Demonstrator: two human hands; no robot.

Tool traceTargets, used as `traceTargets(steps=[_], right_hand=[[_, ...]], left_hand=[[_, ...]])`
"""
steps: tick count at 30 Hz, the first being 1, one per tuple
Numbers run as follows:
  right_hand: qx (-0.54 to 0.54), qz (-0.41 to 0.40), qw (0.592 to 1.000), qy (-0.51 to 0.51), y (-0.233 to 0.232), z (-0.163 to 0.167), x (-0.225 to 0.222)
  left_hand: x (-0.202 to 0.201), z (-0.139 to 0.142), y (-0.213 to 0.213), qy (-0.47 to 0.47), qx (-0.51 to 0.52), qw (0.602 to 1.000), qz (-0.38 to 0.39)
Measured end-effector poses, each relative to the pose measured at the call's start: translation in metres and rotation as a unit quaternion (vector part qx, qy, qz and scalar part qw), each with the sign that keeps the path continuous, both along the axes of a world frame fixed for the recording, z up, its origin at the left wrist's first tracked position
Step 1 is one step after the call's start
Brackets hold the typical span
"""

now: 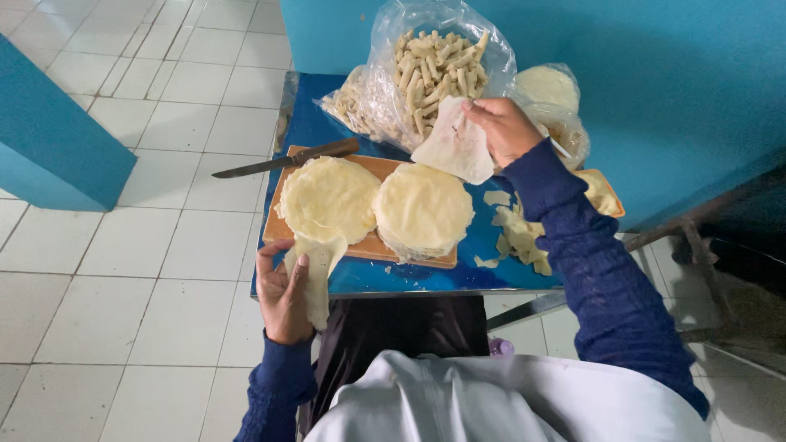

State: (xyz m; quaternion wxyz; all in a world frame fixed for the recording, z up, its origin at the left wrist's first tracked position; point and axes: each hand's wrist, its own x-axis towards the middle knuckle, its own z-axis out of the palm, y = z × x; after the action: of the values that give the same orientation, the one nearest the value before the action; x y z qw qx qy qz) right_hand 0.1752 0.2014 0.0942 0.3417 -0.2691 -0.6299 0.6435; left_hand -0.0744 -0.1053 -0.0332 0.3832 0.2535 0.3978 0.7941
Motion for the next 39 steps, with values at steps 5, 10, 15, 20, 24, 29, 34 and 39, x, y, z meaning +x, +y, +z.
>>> traceTargets(steps=[5,10,15,20,24,29,34,39], right_hand=[[0.307,0.003,0.943,-0.128,-0.024,0.003,0.011],[0.582,0.022,0.777,-0.241,-0.124,-0.058,-0.012],[0.57,0.024,0.775,-0.273,-0.152,-0.074,0.001],[0.601,0.022,0.745,-0.287,-0.163,-0.072,-0.002],[0.539,0.082,0.793,-0.271,-0.157,-0.057,0.003],[0.074,0.185,0.98,-0.03,-0.134,-0.029,0.012],[-0.031,0.076,0.997,0.005,-0.129,-0.018,0.023],[0.137,-0.055,0.985,-0.091,-0.108,-0.027,0.034]], left_hand=[[-0.003,0.0,-0.001,0.002,0.004,1.0,0.002],[-0.006,0.005,-0.001,0.006,-0.006,1.0,0.011],[-0.009,0.023,0.0,0.031,0.003,0.999,0.006],[-0.006,0.053,0.01,0.059,0.019,0.998,-0.014],[0.001,0.081,0.02,0.076,0.036,0.991,-0.102],[0.027,0.113,0.058,0.119,0.069,0.949,-0.284],[0.045,0.124,0.093,0.195,0.148,0.918,-0.311],[0.041,0.095,0.12,0.31,0.085,0.927,-0.194]])
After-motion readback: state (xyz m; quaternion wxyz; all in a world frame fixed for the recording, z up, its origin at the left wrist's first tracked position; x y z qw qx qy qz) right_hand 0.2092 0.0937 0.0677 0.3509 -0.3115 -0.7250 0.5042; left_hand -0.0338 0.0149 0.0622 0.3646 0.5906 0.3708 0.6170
